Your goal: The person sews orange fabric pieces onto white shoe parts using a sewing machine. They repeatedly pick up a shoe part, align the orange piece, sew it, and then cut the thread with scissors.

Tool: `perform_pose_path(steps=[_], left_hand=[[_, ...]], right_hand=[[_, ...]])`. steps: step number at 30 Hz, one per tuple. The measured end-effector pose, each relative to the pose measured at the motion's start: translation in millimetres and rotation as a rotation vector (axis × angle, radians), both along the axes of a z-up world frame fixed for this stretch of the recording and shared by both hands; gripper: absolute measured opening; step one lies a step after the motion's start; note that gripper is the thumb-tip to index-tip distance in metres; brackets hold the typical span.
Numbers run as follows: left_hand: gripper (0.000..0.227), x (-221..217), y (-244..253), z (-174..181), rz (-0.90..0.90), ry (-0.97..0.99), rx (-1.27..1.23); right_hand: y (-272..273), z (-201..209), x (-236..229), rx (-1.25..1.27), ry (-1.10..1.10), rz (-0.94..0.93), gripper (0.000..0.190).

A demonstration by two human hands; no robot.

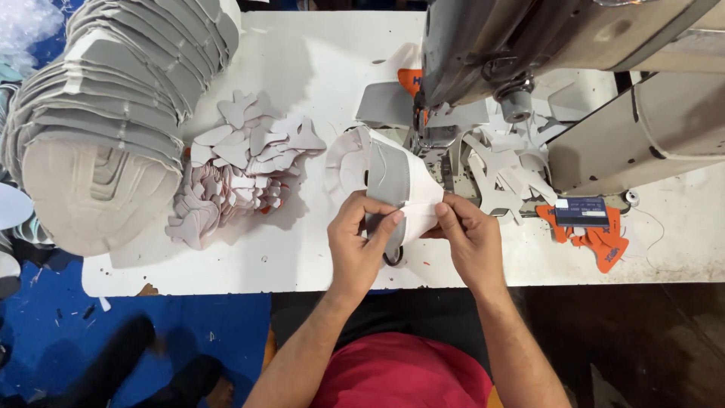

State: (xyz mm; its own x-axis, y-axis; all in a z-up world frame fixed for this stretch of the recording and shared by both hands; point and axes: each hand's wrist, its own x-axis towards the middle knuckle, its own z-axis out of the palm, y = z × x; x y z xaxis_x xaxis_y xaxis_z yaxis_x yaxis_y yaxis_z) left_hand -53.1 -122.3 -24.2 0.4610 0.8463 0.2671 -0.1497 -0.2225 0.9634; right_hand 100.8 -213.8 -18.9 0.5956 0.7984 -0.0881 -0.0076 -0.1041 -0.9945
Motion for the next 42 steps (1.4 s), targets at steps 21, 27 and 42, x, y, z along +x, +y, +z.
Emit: perform_pose_path(steps=[21, 27, 42], left_hand=[[0.021, 18.7, -10.4, 10.4, 0.180, 0.044, -0.029], [0.026, -1.6, 28.4, -14.1, 0.161, 0.096, 0.049], [0.034, -19.3, 189.0, -85.6, 0.374, 0.862, 0.488]], right_hand=[[-9.9, 3.0, 18.5, -0.074, -0.051, 0.220, 0.029], [-0.4, 2.9, -3.0, -0.084, -0.133, 0.005, 0.023], [-6.0, 2.1, 0.1, -0.200, -0.132, -0.049, 0.021]])
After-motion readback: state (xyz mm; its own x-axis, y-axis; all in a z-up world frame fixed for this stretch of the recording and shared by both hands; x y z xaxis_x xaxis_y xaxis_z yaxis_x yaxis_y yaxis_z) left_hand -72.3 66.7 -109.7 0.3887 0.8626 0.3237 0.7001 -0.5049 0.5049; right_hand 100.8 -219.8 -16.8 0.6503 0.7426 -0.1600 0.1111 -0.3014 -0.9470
